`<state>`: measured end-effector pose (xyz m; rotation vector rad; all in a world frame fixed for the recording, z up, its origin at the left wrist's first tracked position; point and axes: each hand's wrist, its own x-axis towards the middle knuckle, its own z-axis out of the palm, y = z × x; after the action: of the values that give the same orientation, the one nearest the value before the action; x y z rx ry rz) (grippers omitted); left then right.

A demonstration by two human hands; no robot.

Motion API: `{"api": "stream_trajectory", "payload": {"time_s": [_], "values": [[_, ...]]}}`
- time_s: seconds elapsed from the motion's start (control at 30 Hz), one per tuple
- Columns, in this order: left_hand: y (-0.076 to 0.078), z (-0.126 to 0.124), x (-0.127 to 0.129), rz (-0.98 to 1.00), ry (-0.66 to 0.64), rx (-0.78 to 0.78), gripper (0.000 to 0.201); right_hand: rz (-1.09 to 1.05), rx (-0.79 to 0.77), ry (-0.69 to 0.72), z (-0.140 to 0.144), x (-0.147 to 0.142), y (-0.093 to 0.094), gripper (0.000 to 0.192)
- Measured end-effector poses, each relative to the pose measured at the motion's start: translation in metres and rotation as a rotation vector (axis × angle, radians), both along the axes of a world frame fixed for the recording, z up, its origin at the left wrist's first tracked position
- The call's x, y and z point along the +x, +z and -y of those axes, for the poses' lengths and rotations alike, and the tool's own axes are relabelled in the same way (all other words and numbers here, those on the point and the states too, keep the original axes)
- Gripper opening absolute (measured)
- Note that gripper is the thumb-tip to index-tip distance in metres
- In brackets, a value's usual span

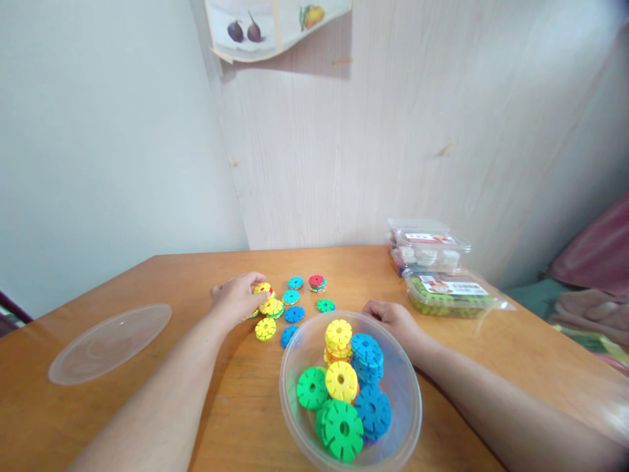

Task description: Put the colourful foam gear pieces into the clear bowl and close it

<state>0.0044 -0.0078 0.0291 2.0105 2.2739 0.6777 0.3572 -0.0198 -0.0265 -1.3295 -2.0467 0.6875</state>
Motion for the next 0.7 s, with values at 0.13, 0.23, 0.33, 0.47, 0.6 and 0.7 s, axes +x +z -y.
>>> {"api": "stream_trajectory", "payload": {"time_s": [0.13, 0.23, 0.33, 0.47, 0.6, 0.7], "values": [[0.021, 0.016, 0.024, 0.205, -0.152, 0.086, 0.039, 0.007, -0.002, -0.027, 0.001, -0.001, 0.000, 0.027], [0.043, 0.042, 0.058, 0.287, -0.375, 0.126, 0.035, 0.011, -0.006, -0.042, 0.001, -0.002, 0.000, 0.026], [0.057, 0.067, 0.091, 0.215, -0.538, 0.152, 0.026, 0.005, 0.003, -0.036, 0.002, -0.002, 0.001, 0.026], [0.052, 0.081, 0.115, 0.072, -0.672, 0.168, 0.022, -0.008, 0.004, -0.033, 0.004, -0.003, 0.002, 0.026], [0.044, 0.079, 0.120, -0.019, -0.684, 0.173, 0.022, -0.016, 0.008, -0.031, 0.003, -0.003, 0.002, 0.029], [0.044, 0.077, 0.117, -0.028, -0.689, 0.181, 0.020, -0.018, 0.009, -0.030, 0.002, -0.003, 0.001, 0.027]]}}
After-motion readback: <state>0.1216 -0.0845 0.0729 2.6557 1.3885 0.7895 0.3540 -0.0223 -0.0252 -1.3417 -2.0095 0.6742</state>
